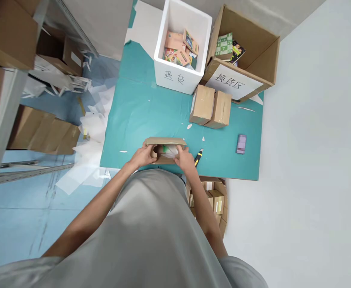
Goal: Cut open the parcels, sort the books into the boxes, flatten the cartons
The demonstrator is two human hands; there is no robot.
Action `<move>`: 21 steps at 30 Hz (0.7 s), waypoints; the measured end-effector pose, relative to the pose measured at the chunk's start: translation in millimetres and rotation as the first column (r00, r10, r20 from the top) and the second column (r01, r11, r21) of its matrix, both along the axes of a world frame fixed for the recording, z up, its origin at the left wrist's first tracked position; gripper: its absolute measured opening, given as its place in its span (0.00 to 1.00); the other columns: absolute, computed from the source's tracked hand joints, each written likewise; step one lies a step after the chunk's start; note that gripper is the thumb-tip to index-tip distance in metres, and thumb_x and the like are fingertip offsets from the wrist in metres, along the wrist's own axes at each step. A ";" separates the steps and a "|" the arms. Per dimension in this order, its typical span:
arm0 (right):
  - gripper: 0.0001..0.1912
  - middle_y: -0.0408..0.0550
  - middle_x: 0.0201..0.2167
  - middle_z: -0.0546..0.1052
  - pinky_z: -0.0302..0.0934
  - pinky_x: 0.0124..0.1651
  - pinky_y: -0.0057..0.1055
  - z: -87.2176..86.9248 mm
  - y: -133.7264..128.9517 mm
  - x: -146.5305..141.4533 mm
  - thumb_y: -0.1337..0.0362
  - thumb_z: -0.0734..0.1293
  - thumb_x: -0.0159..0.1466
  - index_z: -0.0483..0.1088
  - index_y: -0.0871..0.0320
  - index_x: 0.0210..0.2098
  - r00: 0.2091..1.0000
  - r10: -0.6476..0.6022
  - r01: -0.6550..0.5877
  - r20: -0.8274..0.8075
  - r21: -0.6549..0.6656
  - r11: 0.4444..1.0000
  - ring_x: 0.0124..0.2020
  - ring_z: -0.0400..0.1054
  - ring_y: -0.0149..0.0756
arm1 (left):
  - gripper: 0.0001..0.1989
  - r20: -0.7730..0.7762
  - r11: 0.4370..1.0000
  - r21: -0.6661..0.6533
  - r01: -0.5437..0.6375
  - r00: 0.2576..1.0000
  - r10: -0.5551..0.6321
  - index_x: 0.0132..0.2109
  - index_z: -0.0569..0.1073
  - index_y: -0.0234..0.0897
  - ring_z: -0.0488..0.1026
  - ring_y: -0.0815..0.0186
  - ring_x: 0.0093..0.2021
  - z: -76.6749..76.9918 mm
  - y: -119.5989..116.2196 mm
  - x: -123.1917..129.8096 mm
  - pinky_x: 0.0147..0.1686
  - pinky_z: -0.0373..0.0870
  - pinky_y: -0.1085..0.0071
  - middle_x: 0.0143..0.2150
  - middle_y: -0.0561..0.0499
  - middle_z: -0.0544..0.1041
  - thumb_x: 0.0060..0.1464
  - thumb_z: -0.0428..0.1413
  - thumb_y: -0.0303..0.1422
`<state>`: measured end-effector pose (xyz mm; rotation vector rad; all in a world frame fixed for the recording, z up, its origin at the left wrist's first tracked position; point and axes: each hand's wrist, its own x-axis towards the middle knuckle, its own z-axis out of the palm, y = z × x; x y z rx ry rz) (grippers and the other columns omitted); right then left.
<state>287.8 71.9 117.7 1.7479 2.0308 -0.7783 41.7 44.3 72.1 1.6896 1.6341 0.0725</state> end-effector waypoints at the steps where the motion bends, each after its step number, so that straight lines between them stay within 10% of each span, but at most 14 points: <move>1: 0.38 0.63 0.56 0.74 0.68 0.47 0.41 0.6 0.0 2.1 0.57 0.71 0.70 0.56 0.50 0.75 0.999 -0.016 0.016 -0.028 0.007 1.000 0.43 0.78 0.52 | 0.38 0.032 1.000 0.009 0.013 0.999 -0.013 0.71 0.65 0.43 0.79 0.43 0.59 0.2 -0.4 -5.8 0.56 0.77 0.54 0.73 0.35 0.65 0.55 0.63 0.36; 10: 0.46 0.53 0.59 0.78 0.70 0.50 0.41 1.3 -7.3 30.9 0.65 0.68 0.60 0.52 0.46 0.76 0.843 -0.285 0.280 -0.456 -0.082 0.957 0.36 0.79 0.41 | 0.45 0.184 0.999 0.040 0.024 0.982 -0.031 0.75 0.60 0.50 0.77 0.44 0.61 -1.5 1.0 -37.3 0.56 0.77 0.56 0.68 0.42 0.67 0.51 0.63 0.36; 21: 0.44 0.52 0.59 0.79 0.70 0.48 0.40 -3.2 -18.8 24.6 0.67 0.65 0.60 0.55 0.47 0.75 0.792 -0.338 0.360 -0.508 -0.060 0.931 0.30 0.75 0.36 | 0.44 0.398 0.982 0.054 -0.182 0.906 0.146 0.74 0.61 0.51 0.73 0.48 0.67 8.3 -24.8 -51.9 0.57 0.80 0.55 0.76 0.42 0.62 0.50 0.61 0.33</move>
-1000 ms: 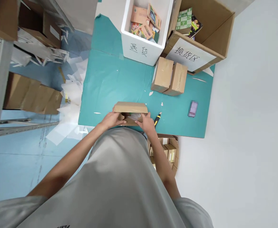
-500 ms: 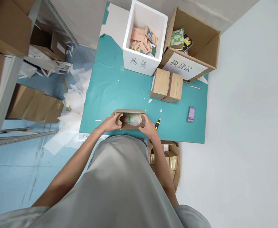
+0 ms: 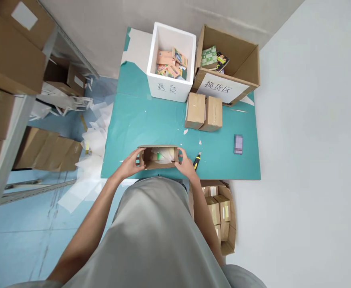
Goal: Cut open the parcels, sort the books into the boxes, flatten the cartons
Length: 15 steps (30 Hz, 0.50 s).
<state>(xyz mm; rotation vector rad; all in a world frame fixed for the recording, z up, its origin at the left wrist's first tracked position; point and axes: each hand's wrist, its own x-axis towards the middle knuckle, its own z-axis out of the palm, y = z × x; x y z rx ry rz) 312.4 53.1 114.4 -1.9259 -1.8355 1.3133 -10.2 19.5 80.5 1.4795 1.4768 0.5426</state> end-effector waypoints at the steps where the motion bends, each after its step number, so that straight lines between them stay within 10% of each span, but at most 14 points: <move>1: 0.43 0.52 0.58 0.79 0.70 0.48 0.39 -0.4 0.4 0.1 0.67 0.64 0.60 0.55 0.47 0.75 1.000 -0.001 0.001 -0.002 0.008 1.000 0.28 0.73 0.35 | 0.45 0.061 0.999 -0.029 -0.025 0.998 0.027 0.74 0.60 0.50 0.75 0.49 0.65 -2.4 0.3 -3.2 0.54 0.81 0.56 0.76 0.41 0.62 0.49 0.60 0.32; 6: 0.41 0.53 0.57 0.80 0.69 0.46 0.38 -2.2 10.0 -2.3 0.66 0.63 0.63 0.55 0.48 0.75 1.000 0.007 -0.007 -0.007 0.037 0.999 0.26 0.72 0.35 | 0.42 0.197 0.984 -0.096 -0.151 0.966 0.167 0.71 0.59 0.46 0.76 0.52 0.64 -11.0 12.9 -16.2 0.53 0.81 0.58 0.69 0.38 0.71 0.49 0.58 0.32; 12: 0.42 0.50 0.51 0.81 0.69 0.45 0.38 -5.2 19.9 -10.7 0.65 0.65 0.62 0.56 0.48 0.75 1.000 0.026 -0.026 0.007 0.061 0.998 0.29 0.74 0.37 | 0.29 -0.118 0.943 0.243 -0.229 0.958 0.263 0.68 0.68 0.46 0.71 0.47 0.68 36.7 23.4 23.0 0.66 0.72 0.47 0.67 0.39 0.73 0.61 0.59 0.37; 15: 0.41 0.51 0.51 0.81 0.68 0.43 0.36 -8.4 19.7 -11.4 0.64 0.65 0.63 0.56 0.49 0.75 0.999 0.037 -0.037 -0.008 0.067 0.997 0.28 0.73 0.36 | 0.25 -0.148 0.979 0.188 0.073 0.988 -0.046 0.68 0.71 0.47 0.78 0.51 0.60 50.5 36.0 57.9 0.64 0.74 0.53 0.60 0.43 0.79 0.64 0.57 0.34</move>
